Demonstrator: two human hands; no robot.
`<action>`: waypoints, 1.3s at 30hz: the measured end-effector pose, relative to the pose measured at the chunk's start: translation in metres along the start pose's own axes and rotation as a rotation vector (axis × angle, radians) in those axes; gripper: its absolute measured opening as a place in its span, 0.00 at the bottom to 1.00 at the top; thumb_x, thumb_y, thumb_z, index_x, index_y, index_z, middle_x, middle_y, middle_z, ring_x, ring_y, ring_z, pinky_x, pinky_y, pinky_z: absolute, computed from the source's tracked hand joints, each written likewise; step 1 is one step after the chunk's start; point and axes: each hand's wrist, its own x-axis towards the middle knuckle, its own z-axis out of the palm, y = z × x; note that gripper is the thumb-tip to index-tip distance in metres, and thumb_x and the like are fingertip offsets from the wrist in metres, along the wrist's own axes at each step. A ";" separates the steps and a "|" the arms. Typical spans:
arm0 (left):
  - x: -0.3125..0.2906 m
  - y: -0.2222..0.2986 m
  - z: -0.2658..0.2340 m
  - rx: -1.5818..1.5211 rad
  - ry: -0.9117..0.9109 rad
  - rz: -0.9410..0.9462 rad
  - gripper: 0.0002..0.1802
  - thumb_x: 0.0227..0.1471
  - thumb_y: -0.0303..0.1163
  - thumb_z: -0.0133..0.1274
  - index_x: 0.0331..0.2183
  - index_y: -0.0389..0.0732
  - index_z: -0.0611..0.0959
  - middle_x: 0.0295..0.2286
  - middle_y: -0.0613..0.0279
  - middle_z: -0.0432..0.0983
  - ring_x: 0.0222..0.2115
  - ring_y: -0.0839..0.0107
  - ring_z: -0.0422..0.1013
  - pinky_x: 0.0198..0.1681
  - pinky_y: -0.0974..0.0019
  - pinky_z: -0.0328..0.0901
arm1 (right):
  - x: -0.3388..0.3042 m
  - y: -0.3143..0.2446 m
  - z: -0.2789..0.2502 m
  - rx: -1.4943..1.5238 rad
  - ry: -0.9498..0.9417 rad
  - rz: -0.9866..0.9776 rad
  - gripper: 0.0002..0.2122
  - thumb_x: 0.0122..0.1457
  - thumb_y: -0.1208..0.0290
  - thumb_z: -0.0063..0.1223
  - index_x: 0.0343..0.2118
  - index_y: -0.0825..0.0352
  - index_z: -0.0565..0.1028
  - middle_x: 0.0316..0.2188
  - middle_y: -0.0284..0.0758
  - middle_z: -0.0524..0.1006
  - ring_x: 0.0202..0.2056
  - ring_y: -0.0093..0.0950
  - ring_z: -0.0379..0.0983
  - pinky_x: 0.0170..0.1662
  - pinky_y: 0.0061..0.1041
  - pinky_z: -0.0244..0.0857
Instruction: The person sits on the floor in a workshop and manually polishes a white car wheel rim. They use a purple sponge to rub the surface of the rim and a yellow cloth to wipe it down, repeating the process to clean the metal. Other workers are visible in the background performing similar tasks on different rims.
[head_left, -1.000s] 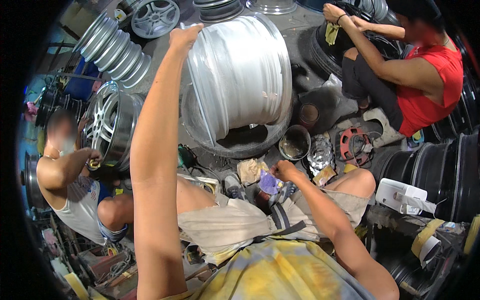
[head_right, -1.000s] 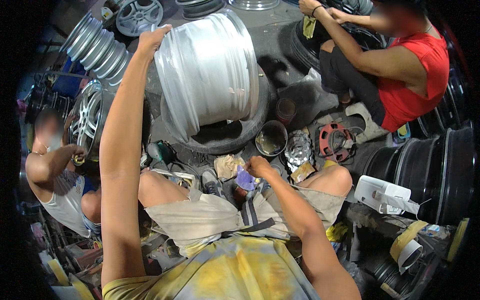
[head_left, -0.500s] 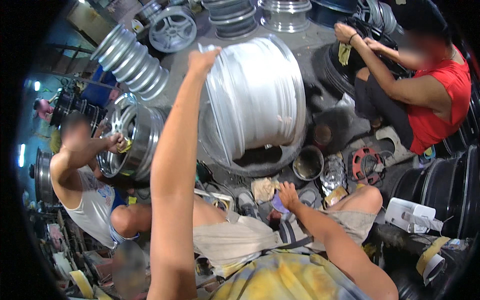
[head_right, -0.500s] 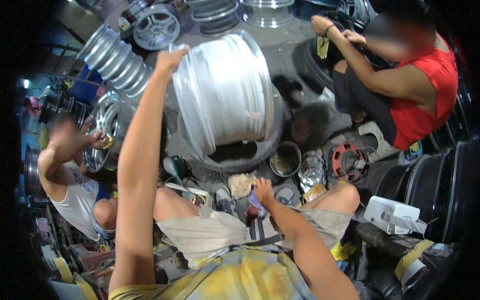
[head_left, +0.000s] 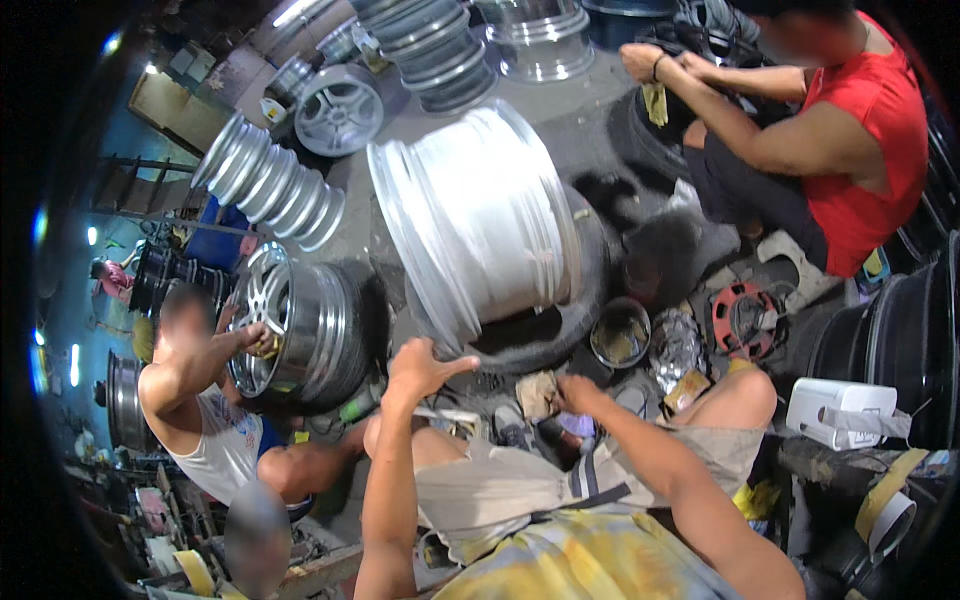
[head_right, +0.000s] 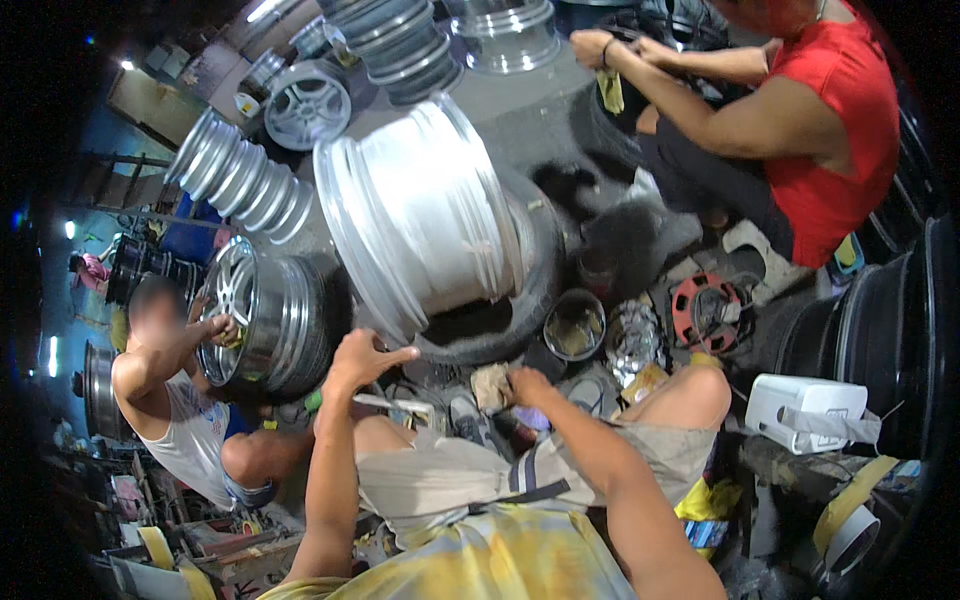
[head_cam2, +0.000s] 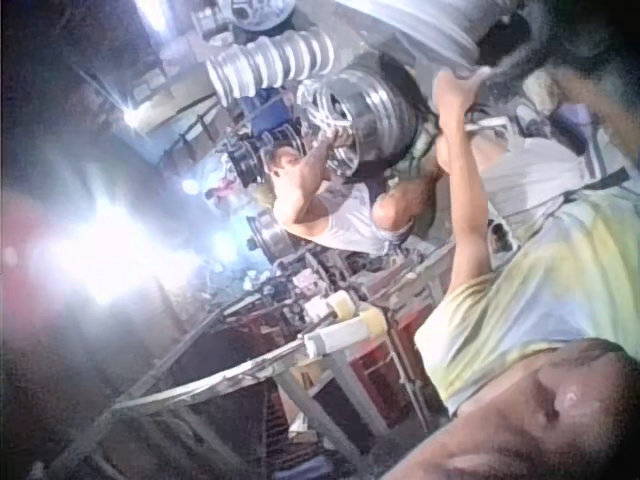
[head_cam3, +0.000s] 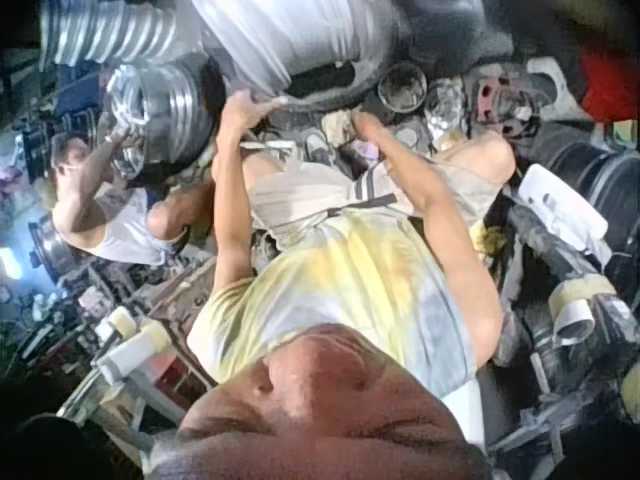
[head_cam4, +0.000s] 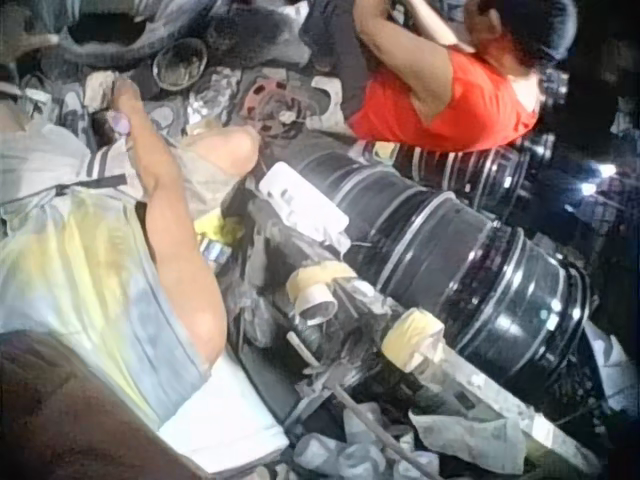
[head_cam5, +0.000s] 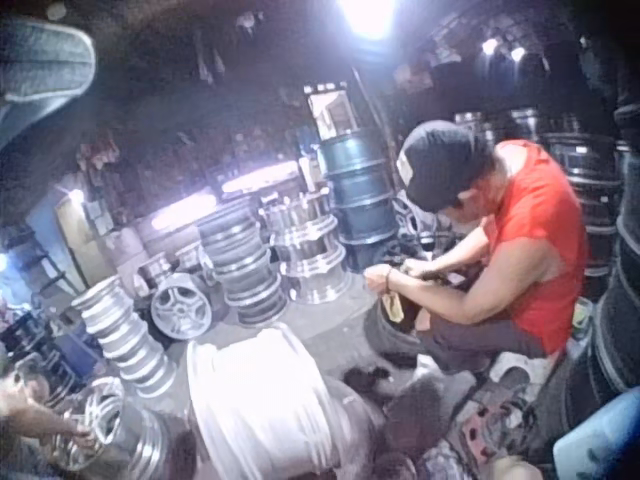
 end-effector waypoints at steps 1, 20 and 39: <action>-0.001 0.010 0.011 0.075 -0.290 -0.128 0.49 0.36 0.69 0.69 0.42 0.30 0.86 0.41 0.36 0.81 0.44 0.43 0.78 0.51 0.49 0.71 | 0.001 0.009 -0.002 0.018 0.021 0.002 0.20 0.58 0.59 0.58 0.47 0.68 0.74 0.38 0.55 0.81 0.46 0.56 0.77 0.50 0.50 0.72; 0.086 -0.036 0.290 0.328 -0.291 0.547 0.19 0.52 0.39 0.56 0.44 0.41 0.85 0.43 0.37 0.78 0.48 0.46 0.75 0.52 0.46 0.70 | 0.001 0.027 -0.038 0.684 -0.084 0.327 0.19 0.55 0.64 0.59 0.50 0.65 0.77 0.47 0.51 0.80 0.53 0.45 0.76 0.54 0.40 0.68; 0.026 0.024 0.139 -1.243 -0.281 0.082 0.14 0.63 0.38 0.48 0.38 0.34 0.73 0.27 0.58 0.72 0.29 0.68 0.70 0.35 0.56 0.67 | 0.031 0.024 0.034 0.435 -0.158 -0.228 0.32 0.53 0.57 0.65 0.61 0.63 0.72 0.55 0.49 0.78 0.58 0.43 0.73 0.59 0.34 0.66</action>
